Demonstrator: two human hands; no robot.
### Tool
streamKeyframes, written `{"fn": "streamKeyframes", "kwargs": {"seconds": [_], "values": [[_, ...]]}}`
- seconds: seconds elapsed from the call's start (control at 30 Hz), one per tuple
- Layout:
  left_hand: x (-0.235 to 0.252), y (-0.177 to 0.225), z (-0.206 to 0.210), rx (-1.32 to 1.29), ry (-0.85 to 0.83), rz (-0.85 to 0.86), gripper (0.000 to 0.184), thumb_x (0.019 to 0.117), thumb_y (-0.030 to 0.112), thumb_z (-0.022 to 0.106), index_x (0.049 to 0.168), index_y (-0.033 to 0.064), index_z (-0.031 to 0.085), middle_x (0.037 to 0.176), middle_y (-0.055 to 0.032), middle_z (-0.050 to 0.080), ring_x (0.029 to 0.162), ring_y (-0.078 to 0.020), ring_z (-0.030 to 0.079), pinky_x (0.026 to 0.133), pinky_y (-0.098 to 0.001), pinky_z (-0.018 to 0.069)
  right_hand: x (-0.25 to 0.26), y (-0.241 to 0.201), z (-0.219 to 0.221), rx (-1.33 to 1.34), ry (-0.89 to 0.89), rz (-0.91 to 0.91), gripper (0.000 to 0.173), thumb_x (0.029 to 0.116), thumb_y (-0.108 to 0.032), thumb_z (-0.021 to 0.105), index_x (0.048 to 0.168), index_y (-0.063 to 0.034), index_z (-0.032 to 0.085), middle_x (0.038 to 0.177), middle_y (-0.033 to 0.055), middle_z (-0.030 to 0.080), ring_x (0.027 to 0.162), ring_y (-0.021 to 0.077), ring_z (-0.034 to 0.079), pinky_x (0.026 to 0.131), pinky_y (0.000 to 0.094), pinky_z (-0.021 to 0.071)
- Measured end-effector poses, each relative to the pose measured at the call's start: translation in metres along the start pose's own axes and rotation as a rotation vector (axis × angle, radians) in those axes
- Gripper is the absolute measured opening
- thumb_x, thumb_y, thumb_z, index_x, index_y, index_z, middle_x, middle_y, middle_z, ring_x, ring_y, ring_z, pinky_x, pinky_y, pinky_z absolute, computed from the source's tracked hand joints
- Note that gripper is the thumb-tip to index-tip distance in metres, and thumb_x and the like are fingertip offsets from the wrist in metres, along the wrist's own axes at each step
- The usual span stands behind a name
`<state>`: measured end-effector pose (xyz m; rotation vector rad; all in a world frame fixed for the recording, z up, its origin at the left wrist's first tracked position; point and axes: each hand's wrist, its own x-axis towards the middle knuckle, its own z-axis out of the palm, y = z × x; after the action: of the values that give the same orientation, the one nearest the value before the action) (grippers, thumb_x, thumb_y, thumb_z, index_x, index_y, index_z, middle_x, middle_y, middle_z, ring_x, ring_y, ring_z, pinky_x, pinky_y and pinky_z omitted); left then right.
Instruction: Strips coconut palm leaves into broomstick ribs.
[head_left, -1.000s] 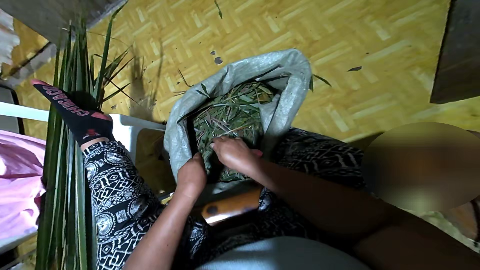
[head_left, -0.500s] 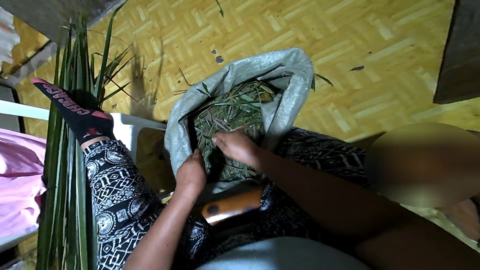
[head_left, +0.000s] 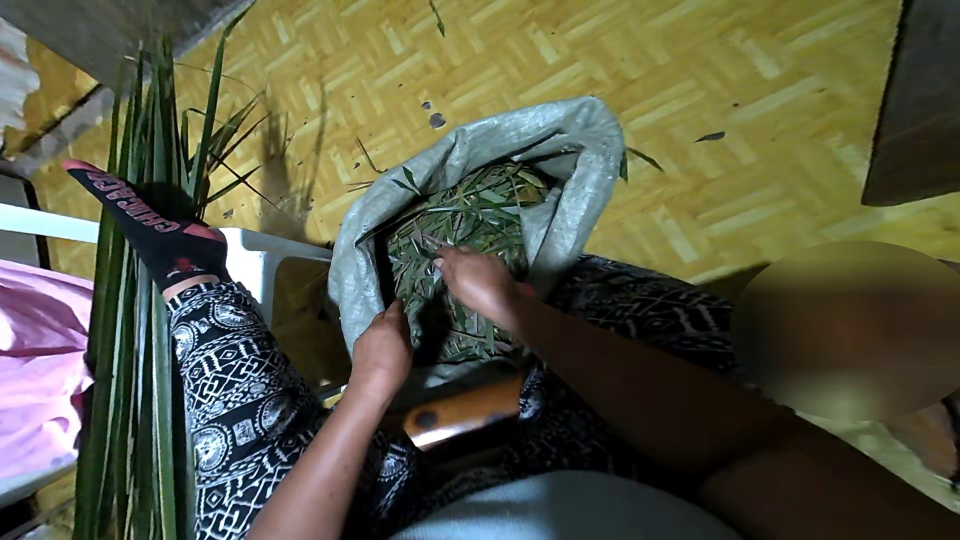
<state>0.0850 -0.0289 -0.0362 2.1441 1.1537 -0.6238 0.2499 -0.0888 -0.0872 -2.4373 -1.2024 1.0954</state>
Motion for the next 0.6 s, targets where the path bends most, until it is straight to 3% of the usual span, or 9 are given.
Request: {"fn": "streamKeyframes", "kwargs": {"seconds": [0.17,0.27,0.3,0.37,0.4,0.47,0.53,0.6], "values": [[-0.003,-0.005,-0.004,-0.092,-0.006,0.05,0.041,0.1121,0.02,0.041,0.146,0.0025,0.053,0.126,-0.0196,0.067,0.114,-0.0319,0.067,0.103,-0.0498,0.0504,0.012,0.009,-0.011,0.166,0.081,0.096,0.045,0.1137,-0.029,0.036,0.147,-0.0052,0.053,0.144,0.0241,0.057,0.13,0.0445,0.057,0.104,0.066,0.0425],[0.002,-0.01,-0.004,-0.161,-0.012,0.059,0.039,0.1125,0.019,0.04,0.144,0.0002,0.054,0.116,-0.0205,0.07,0.106,-0.0311,0.069,0.099,-0.0486,0.0521,0.008,0.005,-0.011,0.456,-0.044,0.078,0.042,0.1136,-0.028,0.038,0.145,-0.0048,0.055,0.13,0.023,0.065,0.117,0.0377,0.065,0.101,0.0579,0.0492],[0.004,-0.011,-0.003,-0.194,-0.022,0.054,0.039,0.1127,0.02,0.04,0.143,0.0,0.055,0.112,-0.02,0.07,0.102,-0.0299,0.069,0.097,-0.0474,0.0525,0.005,0.002,-0.008,0.58,-0.095,0.079,0.04,0.1135,-0.026,0.04,0.144,-0.0046,0.055,0.117,0.0196,0.067,0.102,0.0306,0.066,0.092,0.0499,0.0517],[0.008,-0.013,-0.002,-0.275,-0.043,0.05,0.037,0.1124,0.019,0.041,0.139,-0.0002,0.057,0.103,-0.0167,0.07,0.093,-0.0243,0.068,0.09,-0.0423,0.0538,-0.001,-0.003,0.001,0.854,-0.168,0.121,0.036,0.1127,-0.026,0.043,0.139,-0.006,0.058,0.088,0.0074,0.063,0.066,0.0117,0.051,0.063,0.0283,0.0429],[0.009,-0.014,-0.001,-0.314,-0.056,0.05,0.036,0.1124,0.02,0.041,0.137,0.0003,0.058,0.097,-0.0132,0.069,0.086,-0.0197,0.066,0.085,-0.0383,0.0539,0.0,-0.001,0.003,0.984,-0.204,0.136,0.035,0.1122,-0.026,0.044,0.138,-0.0061,0.058,0.081,0.0035,0.061,0.057,0.0066,0.047,0.055,0.0221,0.0401],[0.009,-0.014,-0.003,-0.388,-0.095,0.042,0.036,0.1123,0.022,0.043,0.139,0.002,0.057,0.092,-0.0086,0.068,0.079,-0.0139,0.063,0.079,-0.0333,0.0529,0.002,0.002,0.002,1.156,-0.215,0.17,0.033,0.1114,-0.025,0.046,0.134,-0.0058,0.061,0.077,0.0019,0.061,0.051,0.0045,0.046,0.048,0.0183,0.038],[0.01,-0.015,-0.005,-0.429,-0.135,0.022,0.036,0.1126,0.024,0.043,0.138,0.0029,0.058,0.089,-0.0059,0.066,0.075,-0.0108,0.061,0.075,-0.0302,0.0517,0.003,0.003,-0.001,1.156,-0.167,0.159,0.033,0.1117,-0.025,0.045,0.132,-0.0057,0.061,0.076,0.0011,0.06,0.052,0.0043,0.047,0.048,0.0178,0.0382],[0.01,-0.016,-0.006,-0.417,-0.152,0.002,0.035,0.1133,0.024,0.04,0.13,0.0011,0.061,0.086,-0.005,0.065,0.072,-0.0094,0.059,0.072,-0.0284,0.0509,0.002,0.002,-0.008,0.982,-0.123,0.131,0.036,0.113,-0.026,0.041,0.135,-0.0052,0.059,0.08,0.0019,0.06,0.06,0.0062,0.048,0.058,0.0223,0.0401]]}}
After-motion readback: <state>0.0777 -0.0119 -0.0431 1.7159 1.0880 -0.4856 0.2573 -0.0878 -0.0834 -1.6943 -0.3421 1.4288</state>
